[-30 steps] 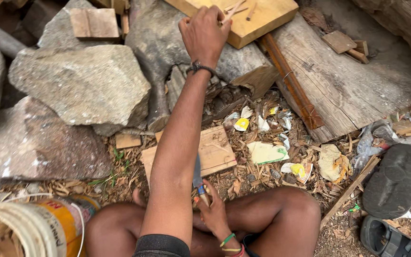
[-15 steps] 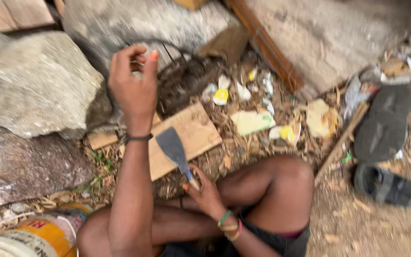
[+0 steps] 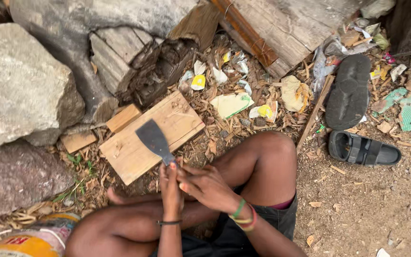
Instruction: The person sits on the ground and uses a machete to split small wooden blocks into thin strips. They place the blocks on a wooden board, strike them with the machete, and then collect the resulting strips, placing them into a nearby bucket.
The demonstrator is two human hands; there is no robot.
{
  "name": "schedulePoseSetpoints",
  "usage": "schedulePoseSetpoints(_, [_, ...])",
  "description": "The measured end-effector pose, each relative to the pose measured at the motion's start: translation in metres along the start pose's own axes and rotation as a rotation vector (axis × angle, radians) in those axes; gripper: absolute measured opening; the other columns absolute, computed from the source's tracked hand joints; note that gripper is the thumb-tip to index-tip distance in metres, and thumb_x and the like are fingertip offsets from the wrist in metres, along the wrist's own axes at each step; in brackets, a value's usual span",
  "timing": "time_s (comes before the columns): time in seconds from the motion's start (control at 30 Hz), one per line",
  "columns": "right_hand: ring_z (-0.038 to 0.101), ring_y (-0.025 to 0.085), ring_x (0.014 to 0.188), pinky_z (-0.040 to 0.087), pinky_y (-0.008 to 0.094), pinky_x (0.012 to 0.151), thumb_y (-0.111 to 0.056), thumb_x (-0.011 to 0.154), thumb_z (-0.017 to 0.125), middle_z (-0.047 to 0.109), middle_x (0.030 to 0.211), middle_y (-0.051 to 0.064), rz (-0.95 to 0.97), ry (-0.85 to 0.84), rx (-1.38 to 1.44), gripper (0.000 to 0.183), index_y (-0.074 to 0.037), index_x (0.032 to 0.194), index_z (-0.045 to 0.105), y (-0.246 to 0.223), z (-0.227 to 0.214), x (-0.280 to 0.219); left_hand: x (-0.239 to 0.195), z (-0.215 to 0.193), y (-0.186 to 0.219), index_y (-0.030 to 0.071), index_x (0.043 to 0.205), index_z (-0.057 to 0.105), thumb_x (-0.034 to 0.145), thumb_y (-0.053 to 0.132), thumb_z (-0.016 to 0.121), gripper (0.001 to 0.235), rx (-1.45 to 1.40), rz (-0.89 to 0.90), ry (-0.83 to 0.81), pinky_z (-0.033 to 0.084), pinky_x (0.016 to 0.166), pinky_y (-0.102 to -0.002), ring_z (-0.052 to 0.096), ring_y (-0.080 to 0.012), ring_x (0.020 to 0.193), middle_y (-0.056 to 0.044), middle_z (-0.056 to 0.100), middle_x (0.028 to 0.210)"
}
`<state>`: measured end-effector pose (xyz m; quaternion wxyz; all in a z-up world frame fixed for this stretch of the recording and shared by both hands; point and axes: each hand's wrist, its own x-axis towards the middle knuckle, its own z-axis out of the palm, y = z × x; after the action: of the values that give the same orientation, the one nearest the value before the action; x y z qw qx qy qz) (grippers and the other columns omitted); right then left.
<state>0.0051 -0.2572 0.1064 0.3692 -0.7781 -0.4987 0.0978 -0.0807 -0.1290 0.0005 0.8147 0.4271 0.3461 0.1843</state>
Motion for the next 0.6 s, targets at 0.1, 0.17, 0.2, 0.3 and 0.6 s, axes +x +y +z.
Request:
schedulePoseSetpoints(0.1, [0.064,0.033,0.135,0.059,0.043,0.099,-0.03,0.106,0.067,0.066,0.145,0.017,0.163,0.412,0.21,0.018,-0.014,0.106,0.075,0.016,-0.046,-0.069,0.014,0.008,-0.017,0.01,0.107,0.052,0.105,0.029,0.061,0.021,-0.213,-0.095,0.049,0.049,0.053,-0.032,0.055,-0.0138,0.064,-0.003,0.054,0.086])
schedulePoseSetpoints(0.17, [0.067,0.031,0.115,0.059,0.043,0.089,-0.032,0.105,0.064,0.068,0.126,0.015,0.558,0.773,0.087,0.026,-0.008,0.114,0.07,0.072,-0.086,-0.119,0.017,-0.004,-0.017,0.012,0.104,0.054,0.1,0.027,0.064,0.018,-0.272,-0.144,0.022,0.049,0.052,-0.029,0.055,-0.0123,0.062,-0.001,0.055,0.084])
schedulePoseSetpoints(0.2, [0.067,0.032,0.11,0.058,0.043,0.086,-0.033,0.103,0.065,0.067,0.121,0.016,0.758,0.871,0.032,0.03,-0.006,0.117,0.067,0.104,-0.09,-0.142,0.016,-0.003,-0.025,0.013,0.103,0.055,0.098,0.026,0.065,0.017,-0.32,-0.18,0.007,0.048,0.052,-0.028,0.054,-0.0115,0.062,0.001,0.055,0.083])
schedulePoseSetpoints(0.3, [0.066,0.035,0.096,0.055,0.046,0.079,-0.037,0.096,0.069,0.066,0.106,0.019,1.108,0.775,-0.101,0.047,-0.002,0.125,0.058,0.191,-0.071,-0.217,0.024,-0.003,-0.044,0.011,0.099,0.052,0.098,0.024,0.07,0.023,-0.177,-0.174,0.151,0.047,0.05,-0.03,0.053,-0.0128,0.06,-0.001,0.053,0.079])
schedulePoseSetpoints(0.6, [0.057,0.048,0.061,0.046,0.056,0.048,-0.043,0.105,0.027,0.06,0.066,0.017,1.261,0.427,0.147,0.053,-0.012,0.104,0.07,0.251,-0.051,-0.299,0.021,0.004,-0.045,0.012,0.1,0.05,0.097,0.024,0.069,0.022,-0.152,-0.145,0.108,0.047,0.052,-0.029,0.053,-0.012,0.06,0.0,0.052,0.077])
